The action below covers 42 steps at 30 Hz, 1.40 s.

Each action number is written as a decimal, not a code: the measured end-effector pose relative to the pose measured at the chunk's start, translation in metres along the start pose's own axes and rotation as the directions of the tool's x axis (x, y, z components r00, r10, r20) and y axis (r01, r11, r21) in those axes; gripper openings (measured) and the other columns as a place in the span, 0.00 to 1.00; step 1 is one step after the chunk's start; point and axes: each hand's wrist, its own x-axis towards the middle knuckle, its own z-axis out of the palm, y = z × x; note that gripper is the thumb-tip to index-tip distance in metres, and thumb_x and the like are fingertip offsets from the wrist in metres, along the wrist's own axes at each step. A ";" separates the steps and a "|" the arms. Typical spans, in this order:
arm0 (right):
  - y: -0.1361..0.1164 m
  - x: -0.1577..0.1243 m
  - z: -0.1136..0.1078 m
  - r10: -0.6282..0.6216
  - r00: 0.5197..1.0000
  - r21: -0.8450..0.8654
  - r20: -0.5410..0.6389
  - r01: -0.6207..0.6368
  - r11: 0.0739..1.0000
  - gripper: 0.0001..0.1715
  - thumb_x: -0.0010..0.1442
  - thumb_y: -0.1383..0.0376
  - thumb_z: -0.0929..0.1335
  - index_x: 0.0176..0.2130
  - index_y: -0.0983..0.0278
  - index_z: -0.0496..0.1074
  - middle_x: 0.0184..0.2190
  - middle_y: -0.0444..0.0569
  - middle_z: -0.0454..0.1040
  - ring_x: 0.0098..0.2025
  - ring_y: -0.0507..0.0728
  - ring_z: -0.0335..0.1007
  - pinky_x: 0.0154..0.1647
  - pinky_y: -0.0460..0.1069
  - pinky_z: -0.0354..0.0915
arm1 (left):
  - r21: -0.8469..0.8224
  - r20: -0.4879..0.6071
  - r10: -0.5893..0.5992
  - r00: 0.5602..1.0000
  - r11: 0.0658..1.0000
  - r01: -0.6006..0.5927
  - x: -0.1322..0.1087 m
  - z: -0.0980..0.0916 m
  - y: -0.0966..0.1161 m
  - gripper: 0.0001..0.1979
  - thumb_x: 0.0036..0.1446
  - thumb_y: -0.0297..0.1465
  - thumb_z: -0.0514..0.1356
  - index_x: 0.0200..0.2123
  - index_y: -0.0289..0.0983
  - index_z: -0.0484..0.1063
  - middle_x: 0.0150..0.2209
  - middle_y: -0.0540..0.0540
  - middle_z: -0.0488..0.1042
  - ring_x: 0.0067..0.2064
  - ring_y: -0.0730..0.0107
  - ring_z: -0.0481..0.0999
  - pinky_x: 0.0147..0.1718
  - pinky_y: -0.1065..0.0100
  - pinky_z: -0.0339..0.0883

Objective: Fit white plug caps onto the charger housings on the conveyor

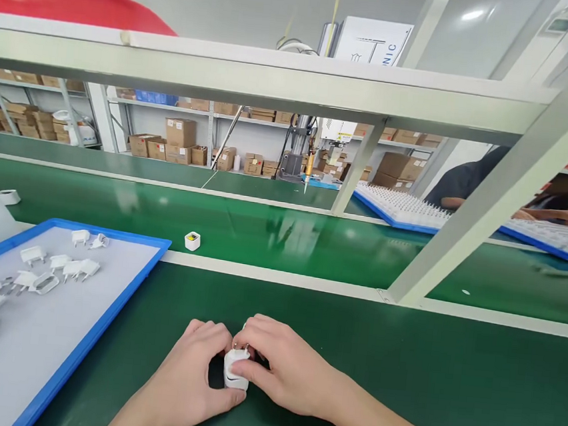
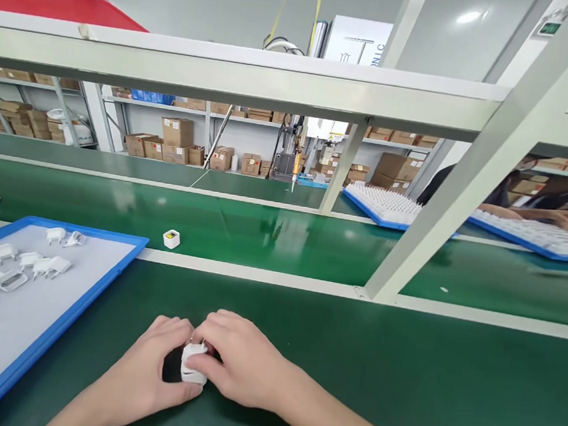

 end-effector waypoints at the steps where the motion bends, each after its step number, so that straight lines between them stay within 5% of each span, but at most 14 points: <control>1: 0.000 0.000 0.001 -0.001 1.000 -0.019 0.031 0.001 1.000 0.06 0.68 0.63 0.68 0.38 0.64 0.70 0.33 0.44 0.70 0.36 0.53 0.64 0.36 0.48 0.59 | -0.001 -0.003 0.005 1.000 1.000 -0.005 0.000 0.000 0.000 0.10 0.51 0.35 0.65 0.32 0.40 0.66 0.37 0.50 0.70 0.43 0.60 0.65 0.44 0.62 0.61; 7: 0.001 -0.001 0.000 -0.032 0.999 -0.033 -0.001 0.032 0.999 0.09 0.68 0.63 0.66 0.35 0.64 0.68 0.30 0.43 0.68 0.34 0.52 0.63 0.34 0.47 0.58 | -0.002 -0.005 0.073 0.997 0.997 -0.073 -0.001 0.002 -0.002 0.06 0.54 0.33 0.63 0.35 0.41 0.69 0.38 0.50 0.71 0.43 0.62 0.65 0.45 0.63 0.61; 15: 0.001 -0.003 -0.009 0.218 0.946 0.211 -0.241 -0.168 0.963 0.11 0.66 0.58 0.68 0.35 0.63 0.71 0.26 0.41 0.68 0.26 0.50 0.59 0.28 0.46 0.57 | -0.016 -0.007 0.071 0.997 0.997 -0.071 -0.002 0.001 0.001 0.18 0.51 0.30 0.61 0.47 0.47 0.74 0.42 0.50 0.74 0.44 0.61 0.66 0.45 0.63 0.62; 18: 0.000 -0.004 -0.008 0.196 0.954 0.207 -0.226 -0.150 0.967 0.11 0.66 0.57 0.68 0.37 0.63 0.72 0.27 0.42 0.69 0.27 0.50 0.60 0.27 0.46 0.57 | -0.005 -0.033 0.005 0.999 1.000 -0.006 0.000 0.003 0.002 0.09 0.52 0.34 0.64 0.38 0.43 0.72 0.39 0.50 0.74 0.43 0.59 0.67 0.42 0.63 0.62; 23: -0.006 -0.004 -0.007 0.185 0.967 0.151 -0.175 -0.159 0.976 0.11 0.67 0.57 0.67 0.38 0.62 0.73 0.28 0.42 0.71 0.27 0.50 0.62 0.28 0.46 0.57 | -0.024 -0.044 -0.146 0.988 0.989 0.145 0.004 0.008 0.000 0.19 0.48 0.44 0.70 0.31 0.41 0.65 0.33 0.51 0.71 0.43 0.58 0.68 0.37 0.66 0.60; 32: -0.008 -0.002 0.000 0.128 0.991 -0.065 0.044 -0.125 0.990 0.14 0.67 0.64 0.67 0.30 0.63 0.61 0.28 0.41 0.66 0.30 0.50 0.61 0.31 0.46 0.55 | 0.048 -0.053 -0.063 0.997 0.997 0.066 0.002 0.011 0.002 0.13 0.59 0.43 0.61 0.31 0.41 0.62 0.32 0.50 0.71 0.41 0.59 0.67 0.35 0.66 0.58; 42: -0.007 -0.002 0.002 0.156 0.988 -0.072 -0.010 -0.156 0.985 0.12 0.67 0.63 0.67 0.32 0.63 0.64 0.28 0.41 0.67 0.30 0.50 0.62 0.31 0.46 0.56 | 0.005 -0.075 0.016 0.997 1.000 -0.016 0.001 0.008 0.003 0.06 0.61 0.37 0.58 0.40 0.43 0.70 0.39 0.50 0.74 0.41 0.60 0.68 0.40 0.63 0.61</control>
